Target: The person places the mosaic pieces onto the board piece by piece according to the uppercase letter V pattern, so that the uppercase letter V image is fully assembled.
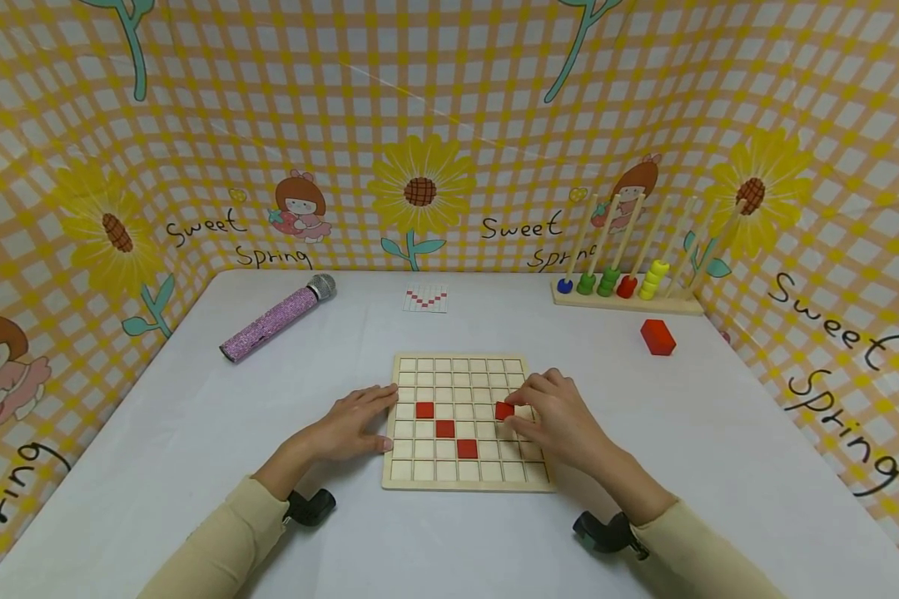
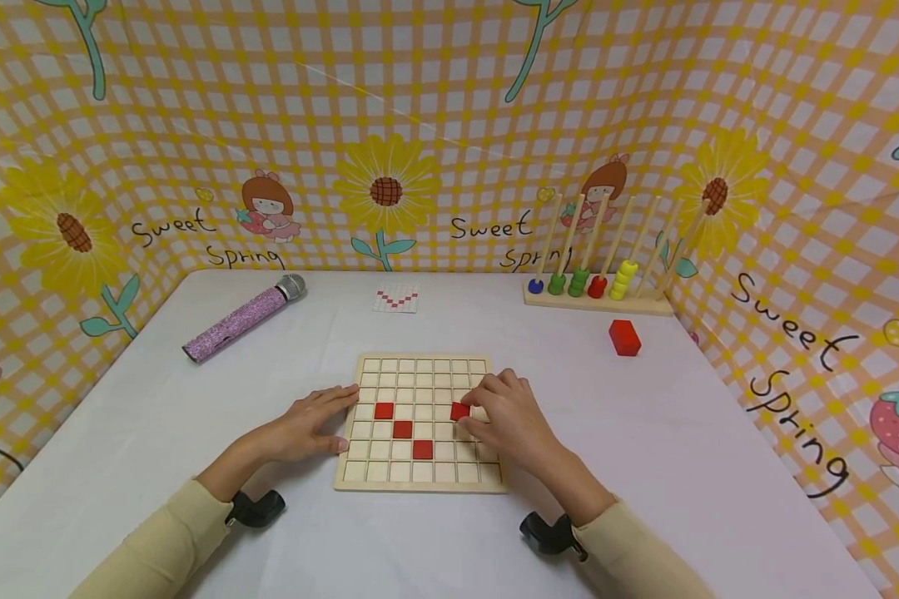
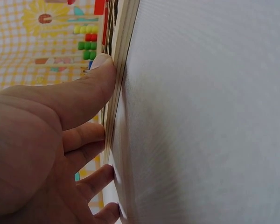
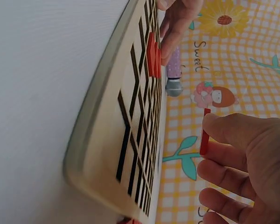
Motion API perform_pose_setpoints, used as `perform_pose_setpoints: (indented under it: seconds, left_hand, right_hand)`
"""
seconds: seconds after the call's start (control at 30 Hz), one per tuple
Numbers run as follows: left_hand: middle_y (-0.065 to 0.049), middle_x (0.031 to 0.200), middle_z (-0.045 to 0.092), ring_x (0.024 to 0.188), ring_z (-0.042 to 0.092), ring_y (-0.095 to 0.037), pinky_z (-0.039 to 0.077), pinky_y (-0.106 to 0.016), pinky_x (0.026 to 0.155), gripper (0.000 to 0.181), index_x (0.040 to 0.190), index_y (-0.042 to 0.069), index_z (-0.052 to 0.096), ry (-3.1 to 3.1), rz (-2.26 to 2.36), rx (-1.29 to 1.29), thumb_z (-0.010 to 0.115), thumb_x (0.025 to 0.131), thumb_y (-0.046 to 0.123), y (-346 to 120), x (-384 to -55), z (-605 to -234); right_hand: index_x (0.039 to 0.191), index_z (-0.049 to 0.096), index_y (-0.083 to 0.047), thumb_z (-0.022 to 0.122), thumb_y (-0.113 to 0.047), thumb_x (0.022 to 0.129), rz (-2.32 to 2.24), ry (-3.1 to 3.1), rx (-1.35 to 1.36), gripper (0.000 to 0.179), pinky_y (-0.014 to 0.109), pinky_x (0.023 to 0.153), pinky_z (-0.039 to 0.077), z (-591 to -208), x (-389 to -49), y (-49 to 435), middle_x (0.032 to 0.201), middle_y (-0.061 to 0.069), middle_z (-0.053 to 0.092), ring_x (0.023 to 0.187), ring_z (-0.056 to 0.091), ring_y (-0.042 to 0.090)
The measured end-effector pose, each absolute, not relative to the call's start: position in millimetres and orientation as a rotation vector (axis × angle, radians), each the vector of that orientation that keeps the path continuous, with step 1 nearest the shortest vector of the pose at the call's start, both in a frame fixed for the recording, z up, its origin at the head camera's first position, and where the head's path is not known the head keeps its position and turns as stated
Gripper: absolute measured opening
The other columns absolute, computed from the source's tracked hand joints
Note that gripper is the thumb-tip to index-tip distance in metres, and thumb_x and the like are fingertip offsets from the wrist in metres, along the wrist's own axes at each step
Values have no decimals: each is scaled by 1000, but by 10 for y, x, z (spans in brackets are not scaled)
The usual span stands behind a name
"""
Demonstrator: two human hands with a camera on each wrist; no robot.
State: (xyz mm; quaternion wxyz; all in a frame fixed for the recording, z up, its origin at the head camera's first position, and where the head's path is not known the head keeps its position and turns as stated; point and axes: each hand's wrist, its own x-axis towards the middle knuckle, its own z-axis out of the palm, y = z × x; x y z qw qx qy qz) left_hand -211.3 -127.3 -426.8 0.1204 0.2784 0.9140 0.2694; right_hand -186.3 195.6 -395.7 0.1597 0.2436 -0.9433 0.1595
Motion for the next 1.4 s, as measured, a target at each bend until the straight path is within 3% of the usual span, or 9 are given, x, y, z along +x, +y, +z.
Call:
perform_pose_setpoints:
  seconds: [0.43, 1.4]
  left_hand:
    - [-11, 156, 26, 142, 21, -41, 19, -61, 112, 73, 146, 3, 33, 2671, 780, 816, 68, 86, 27, -1271, -2110, -4255]
    - [-11, 156, 26, 143, 20, -40, 18, -62, 112, 73, 145, 2, 34, 2652, 825, 801, 68, 86, 26, -1272, -2123, -4293]
  right_hand:
    - [90, 72, -10, 82, -27, 72, 438, -2653, 762, 27, 36, 78, 39, -3942, -1987, 1661, 88, 1, 65, 87, 47, 19]
    - [91, 74, -12, 77, -26, 78, 452, -2731, 821, 20, 36, 81, 40, -3955, -2241, 1146, 93, 2, 65, 89, 48, 20]
